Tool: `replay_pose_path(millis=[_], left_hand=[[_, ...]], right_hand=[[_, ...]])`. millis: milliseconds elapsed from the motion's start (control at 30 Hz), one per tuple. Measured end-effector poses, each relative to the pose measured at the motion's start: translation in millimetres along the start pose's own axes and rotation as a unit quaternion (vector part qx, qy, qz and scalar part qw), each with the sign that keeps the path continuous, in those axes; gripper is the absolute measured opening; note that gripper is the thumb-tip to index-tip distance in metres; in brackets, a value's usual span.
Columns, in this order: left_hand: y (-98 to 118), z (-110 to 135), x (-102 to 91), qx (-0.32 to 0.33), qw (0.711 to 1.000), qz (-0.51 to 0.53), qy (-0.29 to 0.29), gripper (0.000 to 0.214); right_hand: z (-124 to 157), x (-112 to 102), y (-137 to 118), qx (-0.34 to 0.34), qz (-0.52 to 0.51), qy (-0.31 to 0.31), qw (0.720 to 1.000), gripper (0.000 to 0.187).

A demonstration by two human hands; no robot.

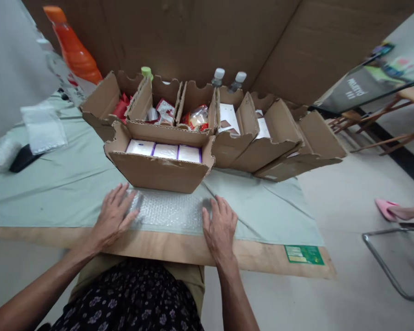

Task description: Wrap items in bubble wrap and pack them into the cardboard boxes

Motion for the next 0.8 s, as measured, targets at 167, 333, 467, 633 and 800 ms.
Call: replay_pose_path(millis=[167, 333, 467, 633, 800], left_hand=[[-27, -6, -13.0, -0.132, 0.990, -0.004, 0.051, 0.043], [-15, -2, -19.6, -0.116, 0.984, 0.112, 0.080, 0.017], [-12, 9, -25.7, -0.146, 0.945, 0.292, 0.028, 0.031], [-13, 15, -27.7, -0.177, 0.900, 0.396, -0.041, 0.093], [-9, 16, -17.0, -0.082, 0.940, 0.321, -0.083, 0.050]], right_hand=[[-22, 10, -17, 0.010, -0.090, -0.024, 0.996, 0.032], [-2, 2, -19, 0.028, -0.252, -0.021, 0.967, 0.026], [13, -1, -12, 0.063, -0.377, -0.061, 0.922, 0.034], [16, -2, -4, 0.080, -0.410, -0.094, 0.904, 0.076], [28, -5, -10, 0.008, -0.353, -0.174, 0.919, 0.057]])
Point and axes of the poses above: each hand's wrist, its own z-axis away from the middle knuckle, its own x-axis out of the palm, y = z × x, the point moved 5 cm from there along -z, towards the middle knuckle, and after that the axes turned 15 degrees about -y, right-handed, at the moved point
